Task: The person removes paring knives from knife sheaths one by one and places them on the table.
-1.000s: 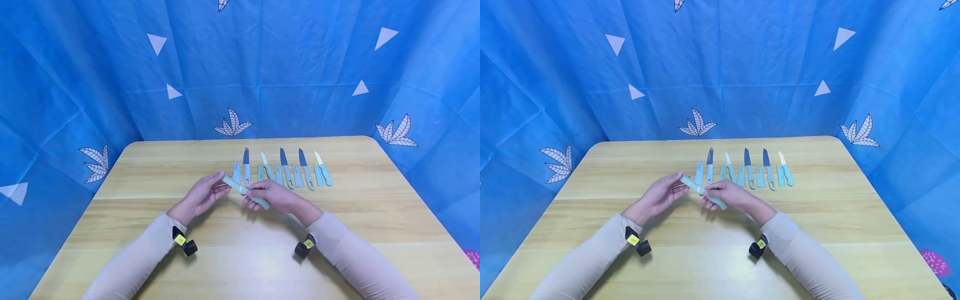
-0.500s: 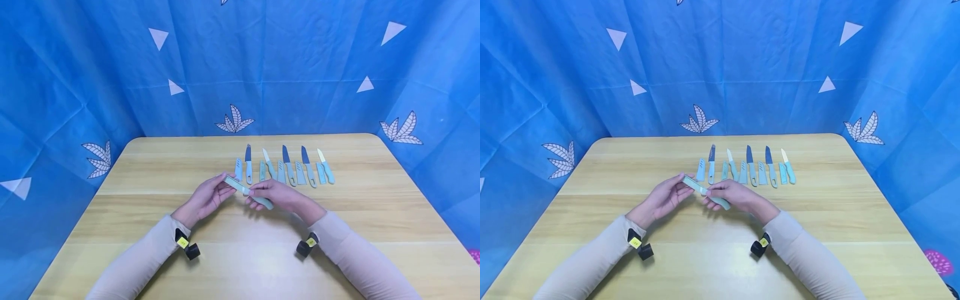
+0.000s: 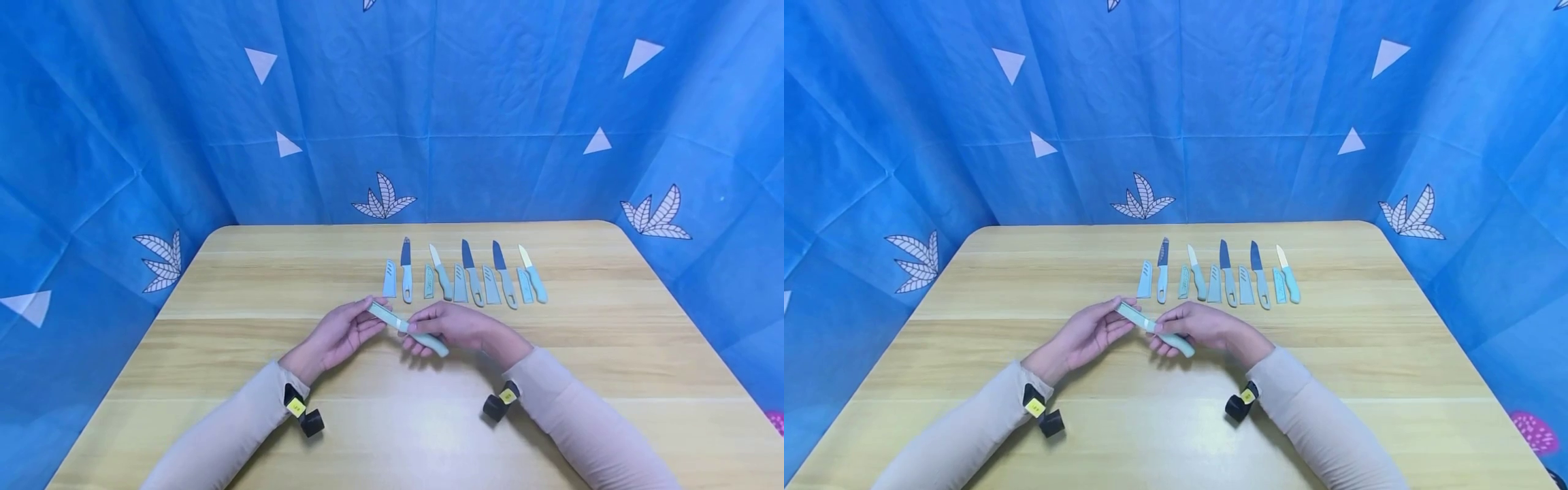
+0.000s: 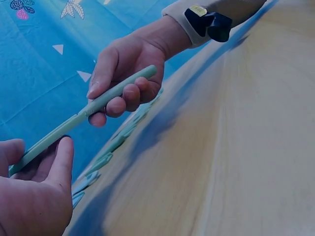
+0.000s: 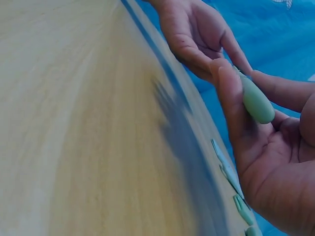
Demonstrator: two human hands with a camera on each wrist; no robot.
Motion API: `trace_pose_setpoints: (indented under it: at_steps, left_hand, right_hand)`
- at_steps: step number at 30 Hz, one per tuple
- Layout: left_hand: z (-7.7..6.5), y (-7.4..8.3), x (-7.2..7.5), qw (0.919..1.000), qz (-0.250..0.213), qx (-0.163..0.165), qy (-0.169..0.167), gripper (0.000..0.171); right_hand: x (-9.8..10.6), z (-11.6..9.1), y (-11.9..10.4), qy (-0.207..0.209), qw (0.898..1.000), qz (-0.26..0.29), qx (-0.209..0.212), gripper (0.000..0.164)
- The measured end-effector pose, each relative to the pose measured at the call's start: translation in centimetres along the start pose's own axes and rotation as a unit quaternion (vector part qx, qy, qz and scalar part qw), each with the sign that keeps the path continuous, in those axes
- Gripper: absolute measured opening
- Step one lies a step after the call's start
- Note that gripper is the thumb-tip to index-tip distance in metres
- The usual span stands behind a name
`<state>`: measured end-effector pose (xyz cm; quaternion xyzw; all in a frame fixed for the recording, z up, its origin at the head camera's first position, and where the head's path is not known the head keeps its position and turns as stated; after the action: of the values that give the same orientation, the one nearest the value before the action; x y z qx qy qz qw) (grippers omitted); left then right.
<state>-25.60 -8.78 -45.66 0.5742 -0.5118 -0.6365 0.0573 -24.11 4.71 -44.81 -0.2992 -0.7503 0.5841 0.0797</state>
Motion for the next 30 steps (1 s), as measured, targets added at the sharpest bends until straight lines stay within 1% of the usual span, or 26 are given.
trace_pose_setpoints:
  at_steps: [5,10,17,23,26,30]
  left_hand:
    - [-0.1,-0.4,0.3,1.0000,0.002,0.009,-0.003,0.046]
    - [-0.2,-0.5,0.5,0.9998,0.008,0.015,-0.009,0.036]
    - [-0.3,-0.5,1.0,0.9999,0.002,0.013,-0.006,0.043]
    - [-0.2,-0.7,1.2,0.9998,0.005,0.012,-0.012,0.029]
    - [-0.2,-0.8,1.3,0.9999,0.006,0.011,-0.008,0.029]
    - [-0.3,-0.9,1.4,0.9999,0.010,0.011,-0.008,0.030]
  right_hand:
    - [-0.3,0.1,0.1,-0.024,1.000,-0.005,0.001,0.032]
    - [-0.5,0.3,0.0,-0.039,0.999,-0.009,0.002,0.033]
    - [-0.2,0.7,-0.1,-0.037,0.999,-0.002,0.001,0.029]
    - [0.2,0.8,0.2,-0.030,1.000,-0.001,-0.002,0.027]
    - [0.3,0.8,0.2,-0.032,0.999,-0.002,-0.001,0.029]
    - [0.4,0.7,0.5,-0.035,0.999,0.009,-0.009,0.030]
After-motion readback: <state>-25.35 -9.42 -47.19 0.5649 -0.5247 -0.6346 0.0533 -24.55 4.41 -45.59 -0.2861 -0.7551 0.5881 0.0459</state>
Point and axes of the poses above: each hand's wrist, its own z-axis towards the middle knuckle, its own x-axis out of the back of the hand, y = z × x, the point moved 10 cm from there along z, towards the middle knuckle, and after that the axes turned 9 degrees about -y, right-handed, at the moved point
